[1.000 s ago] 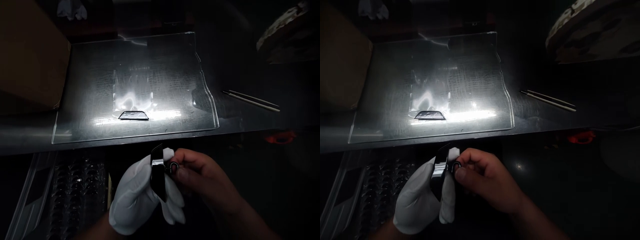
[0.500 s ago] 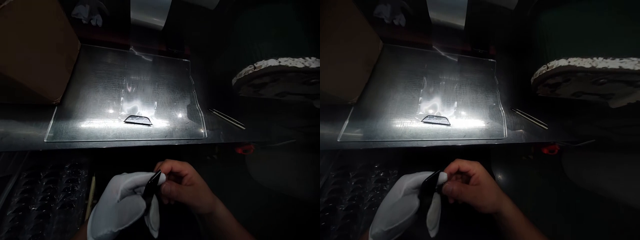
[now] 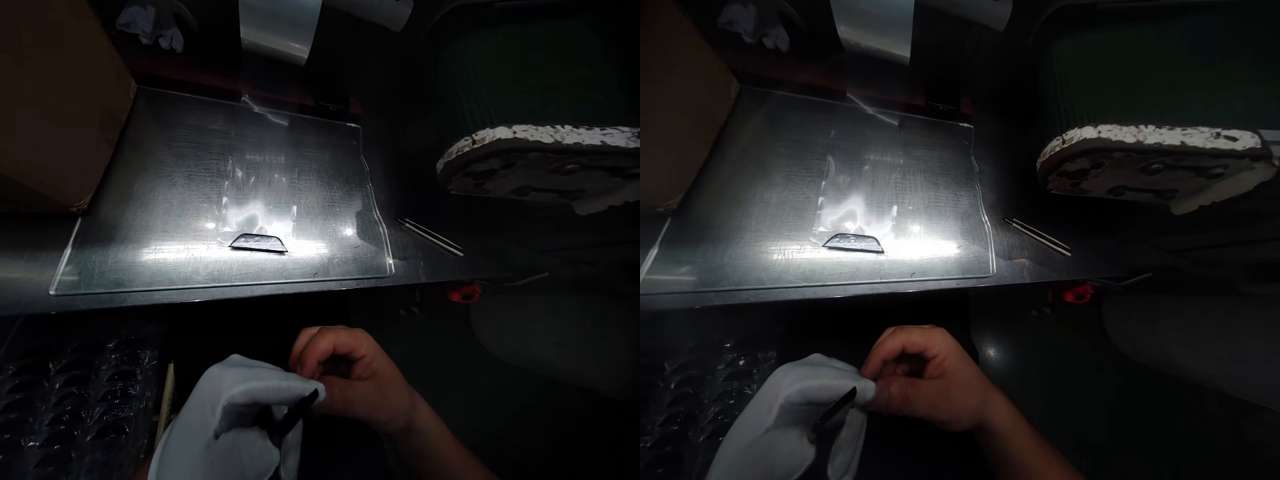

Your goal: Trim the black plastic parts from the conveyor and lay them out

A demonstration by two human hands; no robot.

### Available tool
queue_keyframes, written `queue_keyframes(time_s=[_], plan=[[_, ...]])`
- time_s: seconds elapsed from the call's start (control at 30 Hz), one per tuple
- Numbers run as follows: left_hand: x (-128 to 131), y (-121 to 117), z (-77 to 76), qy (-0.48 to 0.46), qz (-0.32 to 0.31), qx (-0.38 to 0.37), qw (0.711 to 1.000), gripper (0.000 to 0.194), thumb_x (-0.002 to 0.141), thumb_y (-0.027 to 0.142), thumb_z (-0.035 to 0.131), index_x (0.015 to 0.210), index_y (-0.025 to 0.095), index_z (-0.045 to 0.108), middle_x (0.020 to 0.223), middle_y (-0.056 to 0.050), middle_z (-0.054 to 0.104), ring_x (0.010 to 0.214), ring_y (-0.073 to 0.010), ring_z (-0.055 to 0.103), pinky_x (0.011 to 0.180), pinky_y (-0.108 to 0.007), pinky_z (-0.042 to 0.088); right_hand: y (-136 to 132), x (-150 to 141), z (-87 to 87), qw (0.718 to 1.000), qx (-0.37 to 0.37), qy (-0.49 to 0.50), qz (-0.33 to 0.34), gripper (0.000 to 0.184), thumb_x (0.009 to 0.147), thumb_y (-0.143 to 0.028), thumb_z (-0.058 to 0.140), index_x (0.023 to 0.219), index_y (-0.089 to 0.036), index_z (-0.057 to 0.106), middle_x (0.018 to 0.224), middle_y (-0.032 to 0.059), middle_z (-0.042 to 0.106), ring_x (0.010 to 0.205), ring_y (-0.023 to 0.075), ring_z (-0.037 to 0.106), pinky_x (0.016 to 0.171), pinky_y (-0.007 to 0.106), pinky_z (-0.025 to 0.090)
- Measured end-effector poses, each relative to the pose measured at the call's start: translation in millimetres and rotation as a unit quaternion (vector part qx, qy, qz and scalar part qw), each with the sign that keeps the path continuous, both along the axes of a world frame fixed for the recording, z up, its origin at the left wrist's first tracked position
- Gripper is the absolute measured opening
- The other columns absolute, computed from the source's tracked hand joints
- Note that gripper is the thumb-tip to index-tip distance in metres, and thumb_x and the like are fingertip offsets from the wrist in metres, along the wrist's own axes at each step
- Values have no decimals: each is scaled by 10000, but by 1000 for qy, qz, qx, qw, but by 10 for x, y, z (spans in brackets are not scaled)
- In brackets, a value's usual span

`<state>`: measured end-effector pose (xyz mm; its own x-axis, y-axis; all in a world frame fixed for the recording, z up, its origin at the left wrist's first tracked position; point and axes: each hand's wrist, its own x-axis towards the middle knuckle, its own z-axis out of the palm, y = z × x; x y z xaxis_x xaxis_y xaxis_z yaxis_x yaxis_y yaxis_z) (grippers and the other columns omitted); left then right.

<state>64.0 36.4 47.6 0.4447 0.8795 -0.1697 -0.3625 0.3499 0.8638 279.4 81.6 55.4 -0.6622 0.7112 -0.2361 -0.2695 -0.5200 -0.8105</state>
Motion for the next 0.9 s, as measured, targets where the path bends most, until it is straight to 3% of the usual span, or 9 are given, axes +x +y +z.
queue_keyframes(time_s=[0.1,0.23,0.33,0.43,0.53,0.73,0.9], plan=[[21,28,60,-32,-7,-71,997,302,882,365,816,1142,215,840,794,-89,780,693,-231,704,650,-325,554,12,23,7,1000,11,-20,5,157,884,-270,832,952,-156,749,894,40,670,727,106,609,648,218,491],[65,51,229,-48,-5,-129,990,511,968,471,702,1364,149,711,749,-92,762,653,-216,717,619,-299,572,34,18,55,994,78,-73,36,230,990,-356,709,973,-127,725,792,25,624,685,106,572,616,217,449],[131,33,323,-62,24,-174,983,544,1026,523,582,1432,167,652,742,-74,756,575,-177,698,553,-252,559,58,-62,69,997,-17,-71,41,327,1006,-450,676,952,-128,677,744,-10,556,601,73,503,535,181,404],[207,-29,367,-120,122,-257,951,488,1046,515,537,1377,190,688,738,-57,752,529,-140,682,495,-196,537,101,-204,43,990,-113,-58,59,404,961,-503,703,801,-153,580,648,-46,502,491,48,434,440,164,320],[243,-89,401,-133,202,-323,915,395,1084,399,487,1283,171,742,788,-78,756,610,-148,719,507,-181,546,144,-347,19,986,-141,-63,59,398,926,-477,704,728,-173,541,607,-53,494,450,50,405,398,175,285],[251,-66,476,-121,257,-379,881,430,1091,340,448,1098,76,787,798,-130,753,601,-159,723,492,-189,569,134,-462,13,982,-158,-81,59,339,913,-404,667,696,-178,538,566,-64,477,437,52,397,402,177,295],[340,-39,501,-83,298,-401,862,420,1091,299,420,1120,71,771,754,-122,738,559,-152,703,448,-180,541,99,-463,-50,980,-174,-75,51,320,917,-370,633,687,-176,521,570,-72,467,431,37,395,393,157,299]])
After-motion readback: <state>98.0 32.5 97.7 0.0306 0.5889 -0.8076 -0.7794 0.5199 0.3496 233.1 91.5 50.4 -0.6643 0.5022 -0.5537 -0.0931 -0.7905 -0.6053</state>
